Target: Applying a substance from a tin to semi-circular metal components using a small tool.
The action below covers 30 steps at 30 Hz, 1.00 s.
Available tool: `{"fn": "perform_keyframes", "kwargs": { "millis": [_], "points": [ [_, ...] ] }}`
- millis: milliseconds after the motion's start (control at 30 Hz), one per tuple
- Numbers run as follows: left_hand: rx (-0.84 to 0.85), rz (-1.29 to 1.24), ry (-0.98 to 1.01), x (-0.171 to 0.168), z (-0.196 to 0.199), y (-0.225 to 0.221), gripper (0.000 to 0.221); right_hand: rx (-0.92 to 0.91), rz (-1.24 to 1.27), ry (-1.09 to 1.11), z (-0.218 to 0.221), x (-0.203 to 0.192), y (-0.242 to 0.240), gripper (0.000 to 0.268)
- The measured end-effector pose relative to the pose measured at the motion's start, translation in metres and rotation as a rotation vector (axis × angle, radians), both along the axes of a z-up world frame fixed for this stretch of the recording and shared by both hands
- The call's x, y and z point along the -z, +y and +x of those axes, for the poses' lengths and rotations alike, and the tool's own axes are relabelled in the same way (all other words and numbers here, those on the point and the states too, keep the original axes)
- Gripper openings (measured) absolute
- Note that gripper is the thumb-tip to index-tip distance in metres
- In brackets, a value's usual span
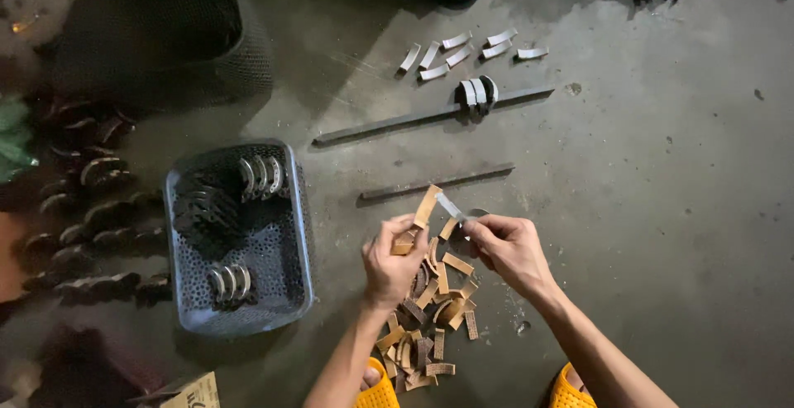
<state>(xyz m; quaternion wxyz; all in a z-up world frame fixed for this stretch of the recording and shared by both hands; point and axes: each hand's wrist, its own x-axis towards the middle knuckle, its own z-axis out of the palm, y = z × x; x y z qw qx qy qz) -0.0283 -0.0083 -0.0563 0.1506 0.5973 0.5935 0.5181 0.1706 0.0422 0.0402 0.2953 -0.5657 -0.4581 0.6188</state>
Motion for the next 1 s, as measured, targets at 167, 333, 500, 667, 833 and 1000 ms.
{"fn": "perform_keyframes", "kwargs": {
  "millis": [167,333,500,667,833,1000],
  "points": [
    [0.002,0.034,-0.066,-0.055,0.018,0.002,0.021,-0.051,-0.094,0.075,0.000,0.016,0.000,0.021],
    [-0.034,0.056,-0.044,-0.058,0.021,0.002,0.021,-0.136,-0.034,-0.192,0.010,-0.003,0.013,0.027],
    [-0.057,0.103,0.013,-0.047,0.025,0.003,0.022,-0.083,0.447,-0.351,0.010,0.010,-0.001,0.020],
    [-0.045,0.127,0.072,-0.046,0.026,-0.002,0.023,-0.106,0.511,-0.397,0.005,0.013,-0.006,0.014],
    [-0.036,0.087,0.058,-0.048,0.028,-0.005,0.021,-0.019,0.397,-0.383,0.009,0.015,0.002,0.016],
    [0.046,-0.104,-0.514,-0.047,0.027,0.000,0.022,0.242,0.269,-0.174,0.031,0.012,0.013,0.015]
  ]
}}
